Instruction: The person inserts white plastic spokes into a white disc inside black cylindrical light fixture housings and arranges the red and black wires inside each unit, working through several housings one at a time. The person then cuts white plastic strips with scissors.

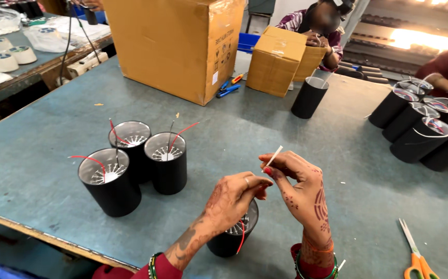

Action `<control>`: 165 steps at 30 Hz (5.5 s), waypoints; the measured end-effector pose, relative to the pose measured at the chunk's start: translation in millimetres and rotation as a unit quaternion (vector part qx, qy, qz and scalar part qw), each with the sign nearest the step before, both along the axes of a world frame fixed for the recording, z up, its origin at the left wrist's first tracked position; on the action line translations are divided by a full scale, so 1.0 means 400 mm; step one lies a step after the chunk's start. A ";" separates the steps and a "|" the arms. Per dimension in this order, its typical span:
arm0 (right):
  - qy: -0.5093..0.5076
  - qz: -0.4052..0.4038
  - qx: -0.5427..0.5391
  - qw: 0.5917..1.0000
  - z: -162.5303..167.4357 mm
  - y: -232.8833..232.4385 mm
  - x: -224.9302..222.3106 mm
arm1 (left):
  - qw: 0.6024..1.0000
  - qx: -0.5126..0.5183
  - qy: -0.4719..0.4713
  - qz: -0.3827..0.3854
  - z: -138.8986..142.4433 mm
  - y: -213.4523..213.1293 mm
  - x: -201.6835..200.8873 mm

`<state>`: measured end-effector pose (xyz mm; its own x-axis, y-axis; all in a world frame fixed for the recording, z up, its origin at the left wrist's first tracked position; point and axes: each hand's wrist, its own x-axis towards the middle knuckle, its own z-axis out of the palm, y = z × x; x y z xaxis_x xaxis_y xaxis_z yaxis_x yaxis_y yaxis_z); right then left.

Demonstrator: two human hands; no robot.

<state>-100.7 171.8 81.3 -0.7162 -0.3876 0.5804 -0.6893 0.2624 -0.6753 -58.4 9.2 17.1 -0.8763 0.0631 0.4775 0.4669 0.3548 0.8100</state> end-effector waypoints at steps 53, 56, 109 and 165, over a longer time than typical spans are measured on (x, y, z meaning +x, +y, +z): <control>-0.031 0.020 0.063 0.997 -0.030 -0.017 -0.025 | 0.998 -0.011 0.029 0.047 -0.008 -0.049 0.025; -0.027 -0.017 0.079 0.996 -0.022 -0.011 -0.017 | 0.996 -0.060 -0.061 0.030 -0.018 -0.060 0.024; -0.248 0.143 0.164 0.944 -0.070 -0.012 -0.074 | 0.990 -0.127 -0.050 0.032 -0.116 -0.062 -0.003; 0.039 0.079 0.429 0.899 -0.113 -0.064 -0.017 | 0.984 -0.033 0.150 0.093 -0.013 -0.091 0.069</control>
<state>-107.4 146.3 36.2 -0.5829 -0.8099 0.0650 -0.8001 0.5582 -0.2197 -30.8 -27.2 12.0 -0.6960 -0.0461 0.7165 0.6031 0.5041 0.6182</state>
